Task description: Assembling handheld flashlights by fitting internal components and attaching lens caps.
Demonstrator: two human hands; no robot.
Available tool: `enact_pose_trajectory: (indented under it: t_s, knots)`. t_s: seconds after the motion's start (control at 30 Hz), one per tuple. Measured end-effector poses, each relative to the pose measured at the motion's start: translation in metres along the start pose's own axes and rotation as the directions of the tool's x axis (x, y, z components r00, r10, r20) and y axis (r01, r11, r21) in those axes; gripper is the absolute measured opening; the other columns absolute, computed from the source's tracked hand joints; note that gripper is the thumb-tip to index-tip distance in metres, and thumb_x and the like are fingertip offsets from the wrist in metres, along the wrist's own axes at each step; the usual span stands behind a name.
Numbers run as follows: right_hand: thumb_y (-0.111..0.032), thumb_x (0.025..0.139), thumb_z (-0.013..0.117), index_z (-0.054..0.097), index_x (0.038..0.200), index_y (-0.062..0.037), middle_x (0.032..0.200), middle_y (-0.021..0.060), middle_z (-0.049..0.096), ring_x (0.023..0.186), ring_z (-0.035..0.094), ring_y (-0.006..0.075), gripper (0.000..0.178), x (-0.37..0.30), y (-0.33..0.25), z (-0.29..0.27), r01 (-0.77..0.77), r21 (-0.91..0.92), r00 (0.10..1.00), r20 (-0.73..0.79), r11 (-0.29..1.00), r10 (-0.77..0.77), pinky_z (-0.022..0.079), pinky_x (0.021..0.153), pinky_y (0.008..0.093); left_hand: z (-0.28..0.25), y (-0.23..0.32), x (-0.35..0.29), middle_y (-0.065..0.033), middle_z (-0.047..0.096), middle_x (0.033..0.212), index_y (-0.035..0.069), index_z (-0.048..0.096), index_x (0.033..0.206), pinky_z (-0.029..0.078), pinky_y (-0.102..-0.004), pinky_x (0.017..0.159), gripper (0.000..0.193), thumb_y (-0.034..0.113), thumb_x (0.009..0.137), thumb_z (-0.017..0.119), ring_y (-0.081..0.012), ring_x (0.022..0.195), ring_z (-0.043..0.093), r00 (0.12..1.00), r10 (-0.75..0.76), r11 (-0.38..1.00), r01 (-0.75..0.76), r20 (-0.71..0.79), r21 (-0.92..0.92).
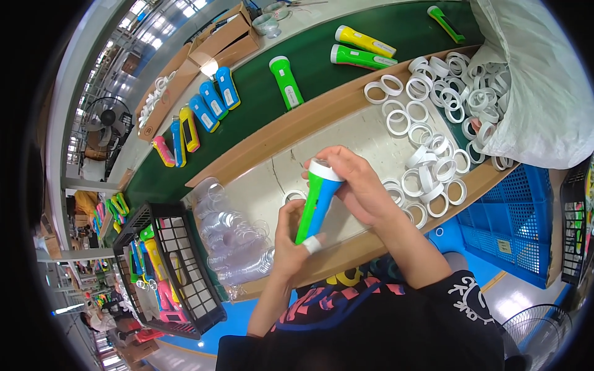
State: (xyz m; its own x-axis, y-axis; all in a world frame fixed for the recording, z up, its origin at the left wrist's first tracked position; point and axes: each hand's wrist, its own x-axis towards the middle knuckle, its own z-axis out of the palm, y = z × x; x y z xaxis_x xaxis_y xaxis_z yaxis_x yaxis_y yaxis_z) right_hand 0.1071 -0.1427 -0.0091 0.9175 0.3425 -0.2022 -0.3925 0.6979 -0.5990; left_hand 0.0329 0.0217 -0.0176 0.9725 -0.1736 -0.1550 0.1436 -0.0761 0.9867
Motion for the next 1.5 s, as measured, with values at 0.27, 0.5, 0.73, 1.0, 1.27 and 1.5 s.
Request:
enact_pose_trajectory:
  t_s: [0.27, 0.5, 0.73, 1.0, 1.27, 1.5]
  knots:
    - [-0.038, 0.085, 0.061, 0.049, 0.117, -0.004, 0.114, 0.0172, 0.056, 0.105, 0.056, 0.026, 0.049, 0.002, 0.011, -0.002, 0.039, 0.011, 0.988, 0.151, 0.999, -0.04, 0.047, 0.09, 0.0389, -0.009, 0.002, -0.008, -0.0194, 0.059, 0.102, 0.005, 0.039, 0.126, 0.052, -0.0318, 0.065, 0.052, 0.019, 0.082, 0.062, -0.0244, 0.078, 0.062, 0.852, -0.223, 0.308, 0.522, 0.473, -0.795]
    - [-0.028, 0.079, 0.065, 0.047, 0.103, -0.0074, 0.098, 0.0129, 0.057, 0.098, 0.057, 0.0222, 0.036, -0.008, 0.005, 0.025, 0.165, -0.222, 0.986, 0.046, 0.961, -0.159, 0.049, 0.084, 0.0367, 0.01, 0.026, -0.02, -0.0036, 0.058, 0.092, 0.002, 0.049, 0.113, 0.046, -0.0276, 0.074, 0.054, 0.015, 0.068, 0.076, -0.0115, 0.083, 0.055, 0.981, -0.191, 0.974, 0.185, 0.031, 0.131]
    - [-0.049, 0.073, 0.072, 0.041, 0.086, -0.0174, 0.077, 0.0047, 0.047, 0.065, 0.043, 0.0167, 0.046, 0.0, 0.023, 0.018, 0.041, 0.339, 0.863, 0.463, 0.94, -0.205, 0.04, 0.066, 0.0321, 0.025, 0.008, -0.038, -0.0018, 0.051, 0.08, 0.005, 0.043, 0.122, 0.045, -0.0265, 0.068, 0.056, 0.006, 0.074, 0.071, -0.0115, 0.079, 0.054, 0.865, -0.081, 0.76, 0.374, 0.494, -0.531]
    - [-0.028, 0.08, 0.066, 0.043, 0.092, -0.0128, 0.099, 0.018, 0.056, 0.096, 0.059, 0.0317, 0.03, -0.006, 0.022, 0.01, 0.347, -0.127, 0.933, 0.145, 0.929, -0.328, 0.044, 0.094, 0.0447, 0.001, -0.001, -0.01, -0.0209, 0.062, 0.086, 0.002, 0.049, 0.112, 0.051, -0.0426, 0.064, 0.051, 0.011, 0.067, 0.071, -0.0376, 0.076, 0.063, 0.969, 0.239, 0.864, -0.182, -0.065, 0.469]
    - [-0.031, 0.089, 0.057, 0.048, 0.102, -0.0073, 0.106, 0.0142, 0.057, 0.099, 0.058, 0.0247, 0.029, -0.009, 0.009, 0.016, 0.154, -0.208, 0.976, -0.122, 0.966, -0.182, 0.046, 0.088, 0.039, -0.001, 0.0, -0.007, -0.0156, 0.058, 0.099, 0.002, 0.047, 0.115, 0.05, -0.0365, 0.074, 0.052, 0.009, 0.069, 0.072, -0.0259, 0.077, 0.061, 0.996, -0.047, 0.999, 0.046, -0.073, -0.019]
    - [-0.032, 0.095, 0.048, 0.052, 0.114, -0.0038, 0.104, 0.0043, 0.057, 0.096, 0.053, 0.0117, 0.034, -0.005, 0.004, 0.002, 0.045, -0.095, 0.998, 0.053, 0.994, -0.04, 0.043, 0.087, 0.0303, -0.02, -0.017, -0.012, -0.0226, 0.06, 0.094, 0.002, 0.042, 0.125, 0.045, -0.0315, 0.053, 0.063, 0.04, 0.08, 0.064, -0.0276, 0.067, 0.06, 0.86, -0.045, 0.233, 0.503, 0.508, -0.832]
